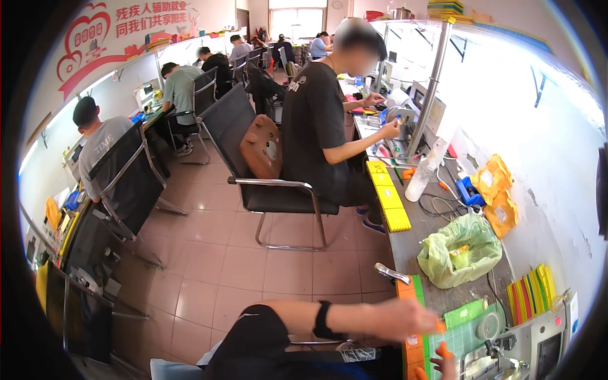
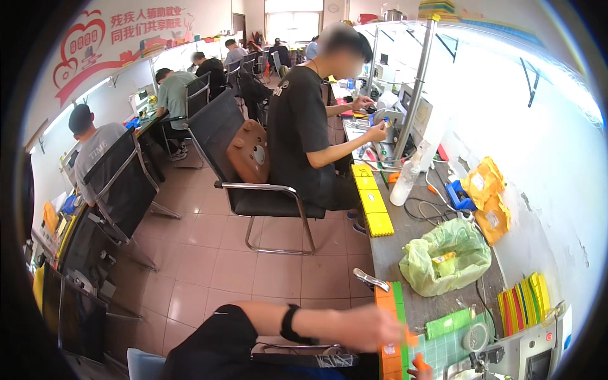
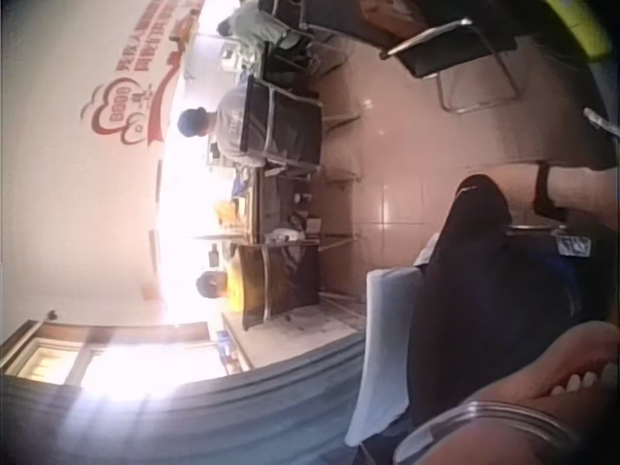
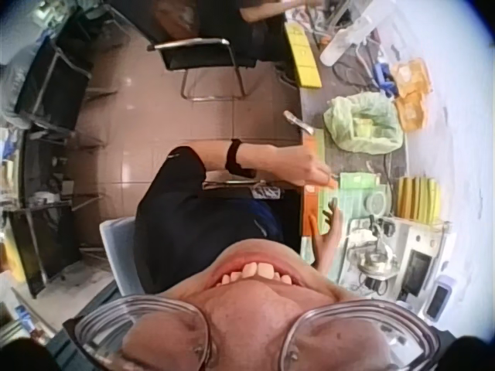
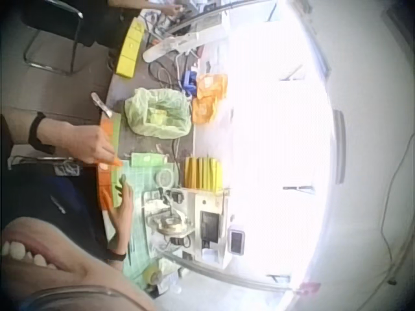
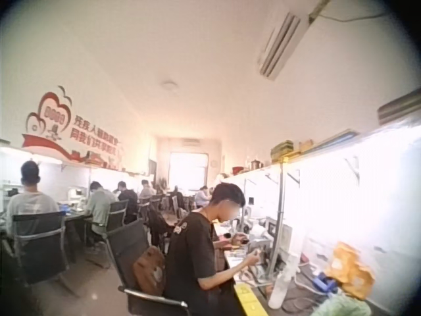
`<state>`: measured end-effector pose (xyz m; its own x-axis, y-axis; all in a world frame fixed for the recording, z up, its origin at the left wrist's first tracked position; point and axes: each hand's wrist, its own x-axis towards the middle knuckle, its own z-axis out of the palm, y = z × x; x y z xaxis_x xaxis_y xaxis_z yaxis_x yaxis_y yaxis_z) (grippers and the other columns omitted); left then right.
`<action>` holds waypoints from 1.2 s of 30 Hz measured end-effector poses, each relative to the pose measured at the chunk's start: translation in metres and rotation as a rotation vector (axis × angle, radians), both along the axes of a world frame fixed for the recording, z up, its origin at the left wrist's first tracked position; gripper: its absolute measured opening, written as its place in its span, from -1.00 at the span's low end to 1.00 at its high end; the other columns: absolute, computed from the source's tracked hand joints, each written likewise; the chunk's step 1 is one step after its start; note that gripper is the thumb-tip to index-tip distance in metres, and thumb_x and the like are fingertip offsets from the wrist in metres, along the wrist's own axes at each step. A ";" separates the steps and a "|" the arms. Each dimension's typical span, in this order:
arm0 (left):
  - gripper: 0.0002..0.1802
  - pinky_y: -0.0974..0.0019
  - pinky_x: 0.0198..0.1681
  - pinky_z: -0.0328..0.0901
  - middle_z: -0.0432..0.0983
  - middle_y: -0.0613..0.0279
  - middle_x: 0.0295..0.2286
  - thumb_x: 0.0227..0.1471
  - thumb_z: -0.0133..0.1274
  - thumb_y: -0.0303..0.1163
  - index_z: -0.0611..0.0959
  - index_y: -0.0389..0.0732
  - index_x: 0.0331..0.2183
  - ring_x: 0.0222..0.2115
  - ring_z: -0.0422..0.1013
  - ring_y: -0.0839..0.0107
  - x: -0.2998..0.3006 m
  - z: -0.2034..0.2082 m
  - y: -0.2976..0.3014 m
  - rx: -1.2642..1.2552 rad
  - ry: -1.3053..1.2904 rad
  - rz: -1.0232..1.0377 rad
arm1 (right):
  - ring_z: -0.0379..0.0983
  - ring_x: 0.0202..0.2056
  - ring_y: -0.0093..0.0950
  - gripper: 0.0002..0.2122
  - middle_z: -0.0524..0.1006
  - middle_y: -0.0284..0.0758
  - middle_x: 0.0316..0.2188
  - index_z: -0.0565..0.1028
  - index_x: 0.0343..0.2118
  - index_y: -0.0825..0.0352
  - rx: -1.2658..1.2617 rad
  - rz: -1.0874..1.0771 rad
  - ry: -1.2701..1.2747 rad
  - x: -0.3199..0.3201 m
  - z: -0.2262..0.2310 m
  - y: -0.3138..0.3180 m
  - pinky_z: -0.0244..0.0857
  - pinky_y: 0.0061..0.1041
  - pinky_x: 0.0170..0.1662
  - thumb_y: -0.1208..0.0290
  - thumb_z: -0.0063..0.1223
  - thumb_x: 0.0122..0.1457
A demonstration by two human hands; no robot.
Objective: Assembling small electronic components and wiring using glue and tools at a workbench.
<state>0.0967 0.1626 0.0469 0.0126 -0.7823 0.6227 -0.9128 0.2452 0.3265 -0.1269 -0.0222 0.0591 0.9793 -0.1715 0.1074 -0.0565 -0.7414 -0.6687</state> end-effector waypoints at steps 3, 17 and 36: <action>-0.74 0.08 -0.47 0.33 0.45 0.11 -0.46 -0.07 0.01 -0.57 0.41 -0.26 -0.25 -0.43 0.49 0.01 -0.049 0.022 -0.021 0.035 0.041 -0.315 | 0.52 -0.05 -0.40 -0.39 0.52 -0.15 0.03 0.28 0.29 0.41 0.233 -0.051 -0.049 -0.021 0.058 0.010 0.41 -0.43 0.03 0.71 0.19 0.16; -0.82 0.05 -0.37 0.37 0.50 -0.07 -0.40 0.23 0.02 -0.38 0.41 -0.28 -0.26 -0.36 0.46 -0.07 -0.089 0.028 -0.079 0.191 0.122 -0.843 | 0.54 -0.21 -0.45 -0.73 0.61 -0.18 -0.17 0.54 0.00 0.48 0.251 -0.308 -0.139 -0.105 0.017 -0.014 0.43 -0.50 -0.12 0.60 0.18 0.24; -0.54 0.30 -0.42 0.43 0.59 0.12 -0.36 -0.07 0.35 -0.51 0.64 -0.22 -0.07 -0.42 0.57 0.21 -0.113 0.062 -0.103 0.025 0.779 -0.680 | 0.57 -0.23 -0.45 -0.32 0.63 -0.15 -0.24 -0.14 0.44 0.36 0.328 -0.562 -0.146 -0.137 0.053 0.032 0.37 -0.47 -0.06 0.40 -0.06 0.38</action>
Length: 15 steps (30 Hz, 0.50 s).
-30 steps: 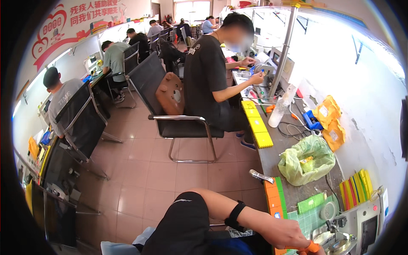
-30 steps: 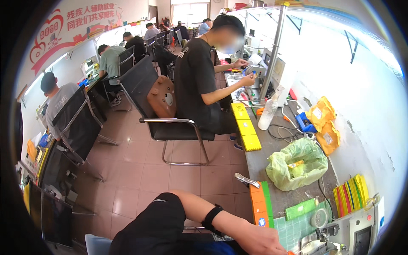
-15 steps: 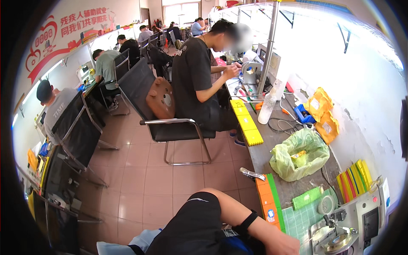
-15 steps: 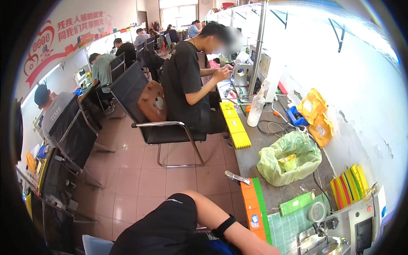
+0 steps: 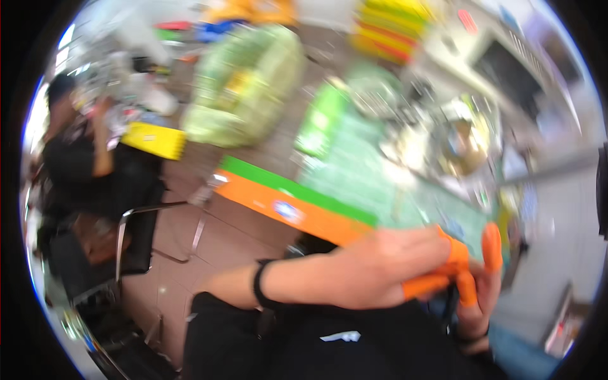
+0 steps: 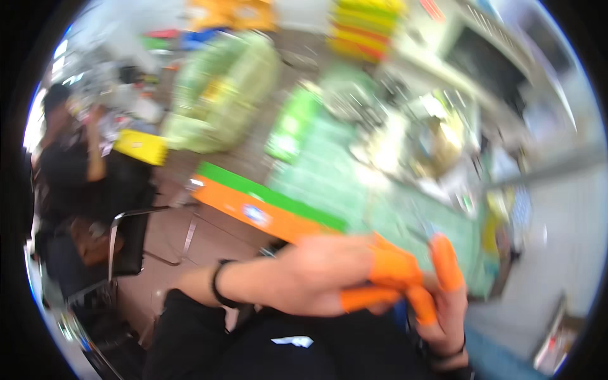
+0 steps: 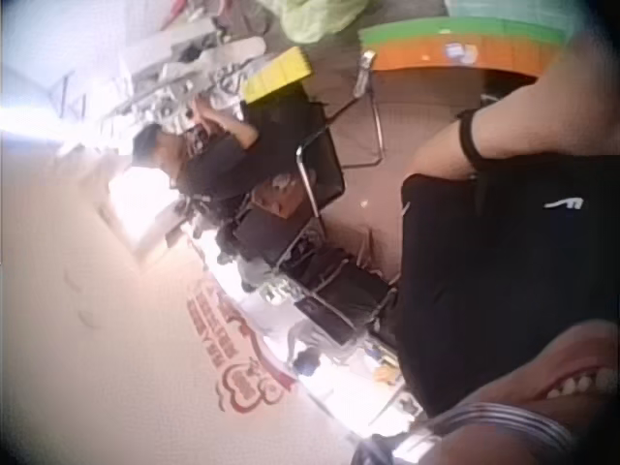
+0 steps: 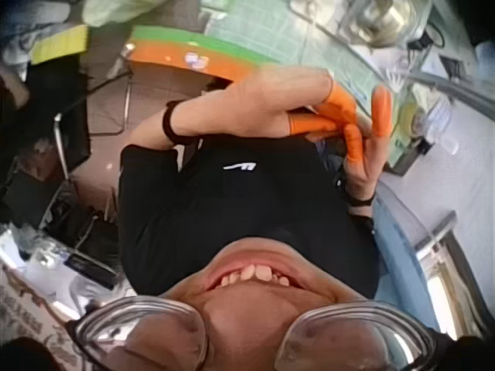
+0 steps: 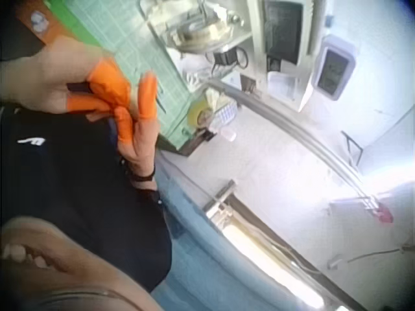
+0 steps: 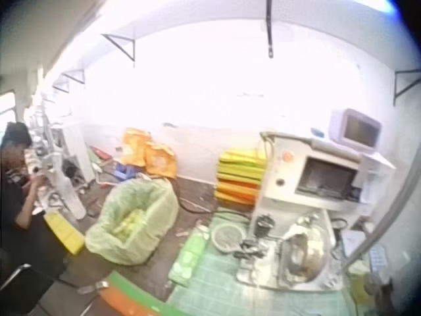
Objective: Assembling small electronic components and wiring using glue and tools at a workbench.
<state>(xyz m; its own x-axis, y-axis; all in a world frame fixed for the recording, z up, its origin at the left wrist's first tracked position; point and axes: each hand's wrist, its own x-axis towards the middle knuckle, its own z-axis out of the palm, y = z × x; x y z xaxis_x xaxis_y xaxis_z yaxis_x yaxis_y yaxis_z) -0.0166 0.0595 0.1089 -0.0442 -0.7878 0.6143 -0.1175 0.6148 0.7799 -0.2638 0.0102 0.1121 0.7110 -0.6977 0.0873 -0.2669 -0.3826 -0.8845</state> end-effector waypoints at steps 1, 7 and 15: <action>-0.60 0.34 -0.47 0.42 0.61 0.14 -0.35 -0.15 0.37 -0.53 0.70 -0.21 -0.17 -0.48 0.56 0.27 -0.008 0.004 -0.005 0.006 -0.088 0.066 | 0.60 -0.21 -0.40 -0.38 0.61 -0.11 -0.12 0.05 0.38 0.47 0.081 0.099 -0.206 0.008 0.009 -0.005 0.40 -0.42 -0.06 0.51 0.03 0.32; -0.68 0.38 -0.46 0.43 0.63 0.10 -0.32 -0.20 0.38 -0.56 0.74 -0.22 -0.28 -0.46 0.57 0.28 -0.026 -0.022 -0.025 0.067 -0.089 -0.088 | 0.65 -0.20 -0.22 -0.36 0.58 0.00 -0.03 0.32 0.28 0.43 0.076 0.133 -0.097 0.010 0.017 -0.022 0.45 -0.48 -0.09 0.48 0.27 0.11; -0.73 0.26 -0.38 0.46 0.67 0.07 -0.34 -0.18 0.38 -0.51 0.72 -0.29 -0.33 -0.40 0.61 0.22 0.002 -0.020 -0.024 0.135 -0.192 0.013 | 0.61 -0.08 -0.33 -0.44 0.61 -0.09 -0.07 0.44 0.14 0.49 0.195 0.194 0.195 0.002 0.016 -0.030 0.43 -0.44 -0.06 0.46 0.34 0.07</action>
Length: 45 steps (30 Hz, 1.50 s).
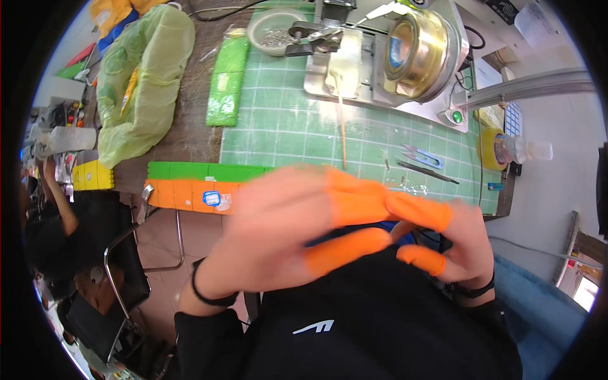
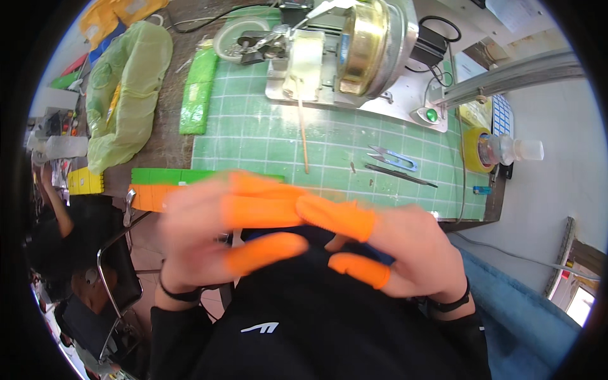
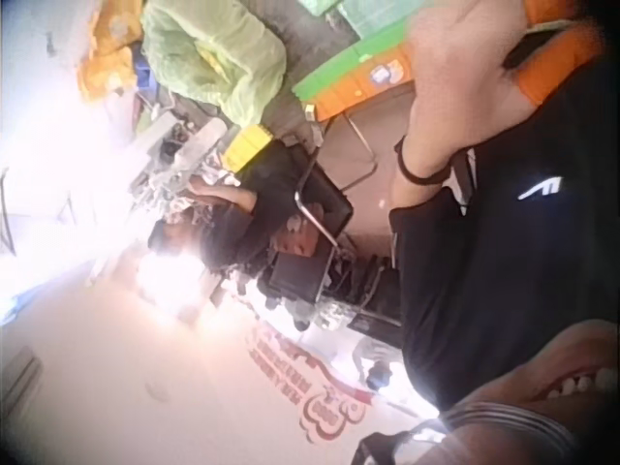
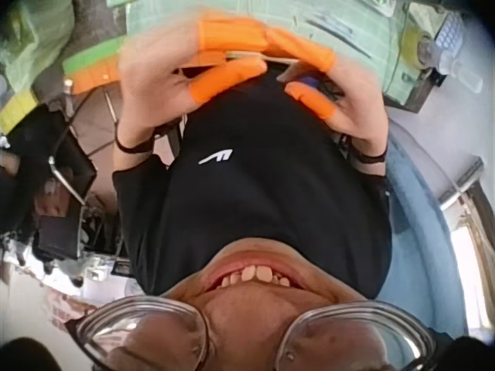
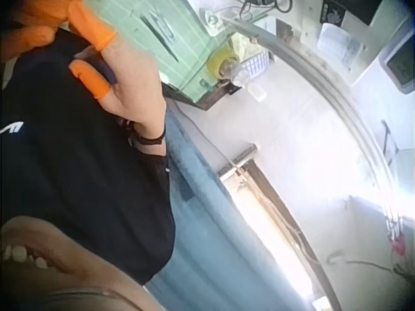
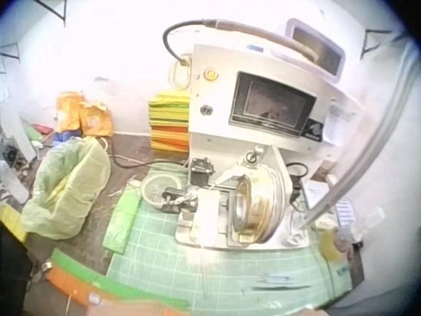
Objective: Assembling small electronic components and wiring using glue and tools at a workbench.
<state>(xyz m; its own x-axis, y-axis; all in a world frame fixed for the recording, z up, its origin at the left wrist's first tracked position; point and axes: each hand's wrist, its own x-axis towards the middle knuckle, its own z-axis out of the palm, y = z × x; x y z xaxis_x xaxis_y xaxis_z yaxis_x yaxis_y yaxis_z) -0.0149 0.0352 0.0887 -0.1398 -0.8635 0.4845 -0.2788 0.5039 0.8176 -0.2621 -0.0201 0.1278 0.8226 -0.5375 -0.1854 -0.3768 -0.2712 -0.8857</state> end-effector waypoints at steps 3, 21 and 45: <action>-0.82 0.22 -0.44 0.46 0.62 0.02 -0.51 -0.07 0.28 -0.43 0.67 -0.35 -0.44 -0.58 0.53 0.22 0.005 0.047 0.021 0.171 0.147 0.112 | 0.59 -0.24 -0.28 -0.51 0.58 -0.17 -0.16 0.51 0.11 0.29 -0.161 -0.025 0.113 0.001 -0.020 -0.007 0.44 -0.43 -0.17 0.54 0.29 0.04; -0.78 0.28 -0.57 0.38 0.54 0.01 -0.48 0.11 0.07 -0.35 0.62 -0.30 -0.46 -0.57 0.44 0.20 0.032 0.068 0.055 0.190 0.411 -0.146 | 0.30 -0.03 -0.13 -0.55 0.38 -0.17 -0.01 0.45 0.10 0.35 -0.606 -0.042 0.298 0.055 -0.081 -0.010 0.30 -0.24 0.07 0.50 0.22 0.11; -0.79 0.10 -0.31 0.46 0.68 0.16 -0.29 -0.13 0.21 -0.28 0.79 -0.03 -0.35 -0.25 0.62 0.19 0.091 -0.099 -0.225 0.243 -1.160 0.423 | 0.56 -0.33 -0.32 -0.77 0.63 -0.17 -0.29 0.60 -0.03 0.31 -0.422 0.015 0.119 0.046 -0.097 -0.048 0.43 -0.40 -0.28 0.39 0.11 0.31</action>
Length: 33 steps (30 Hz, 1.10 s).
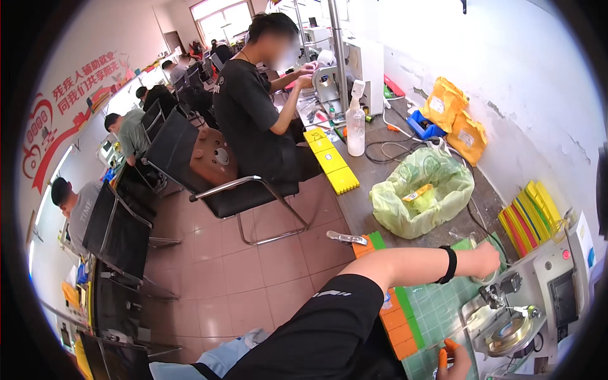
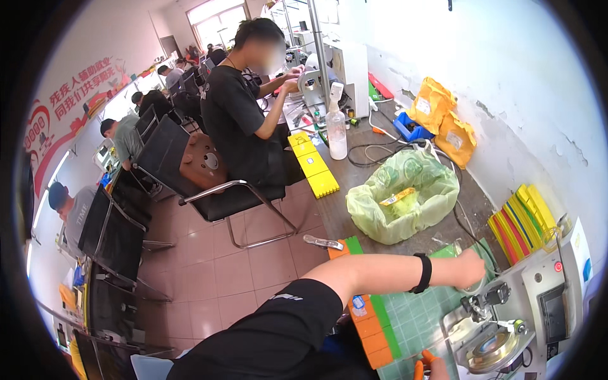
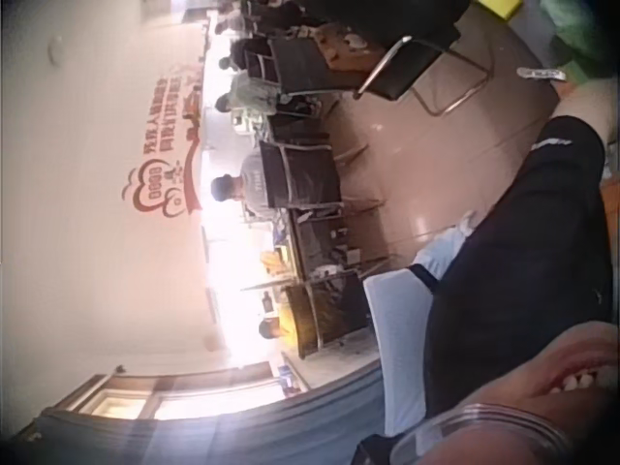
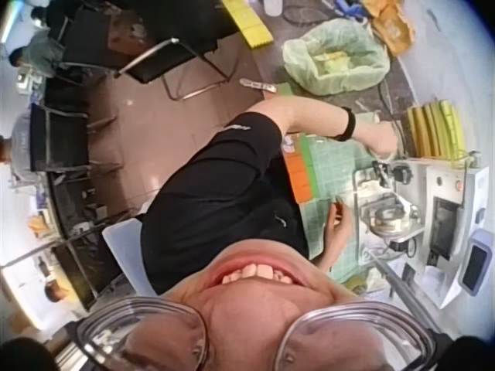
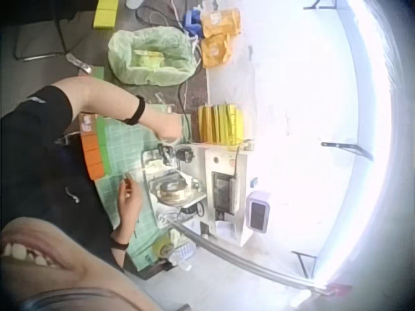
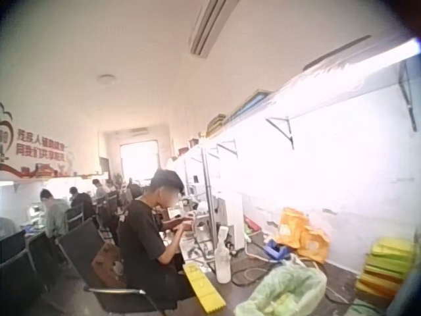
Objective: Assembling small electronic components and wiring using glue and tools at a workbench.
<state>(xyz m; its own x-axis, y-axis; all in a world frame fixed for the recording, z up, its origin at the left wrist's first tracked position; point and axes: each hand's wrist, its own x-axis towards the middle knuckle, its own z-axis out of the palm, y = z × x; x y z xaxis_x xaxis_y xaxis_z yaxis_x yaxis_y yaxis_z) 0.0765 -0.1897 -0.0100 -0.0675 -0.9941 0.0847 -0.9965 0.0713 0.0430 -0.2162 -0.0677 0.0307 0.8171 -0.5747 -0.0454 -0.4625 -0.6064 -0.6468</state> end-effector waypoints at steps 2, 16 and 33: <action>-0.79 0.15 -0.32 0.48 0.68 0.17 -0.31 -0.14 0.23 -0.31 0.79 -0.06 -0.35 -0.25 0.62 0.20 -0.001 0.006 -0.002 0.012 0.012 -0.005 | 0.56 -0.34 -0.31 -0.77 0.63 -0.17 -0.29 0.60 -0.03 0.32 -0.008 0.006 -0.005 0.002 0.002 -0.004 0.43 -0.40 -0.29 0.38 0.11 0.31; -0.80 0.02 -0.32 0.48 0.65 0.00 -0.39 -0.29 0.27 -0.36 0.77 -0.18 -0.46 -0.33 0.61 0.02 0.015 0.000 -0.014 -0.052 0.087 -0.135 | 0.58 -0.35 -0.28 -0.76 0.63 -0.14 -0.28 0.59 -0.04 0.34 -0.057 0.065 -0.080 -0.004 -0.027 -0.017 0.44 -0.40 -0.30 0.45 0.16 0.26; -0.86 0.00 -0.31 0.47 0.64 -0.04 -0.43 -0.14 0.14 -0.41 0.69 -0.22 -0.44 -0.34 0.60 -0.02 0.002 -0.002 -0.001 -0.178 0.169 -0.155 | 0.55 -0.26 -0.13 -0.69 0.60 -0.07 -0.24 0.53 0.02 0.36 -0.108 0.160 -0.142 0.008 -0.017 -0.014 0.42 -0.24 -0.15 0.47 0.16 0.22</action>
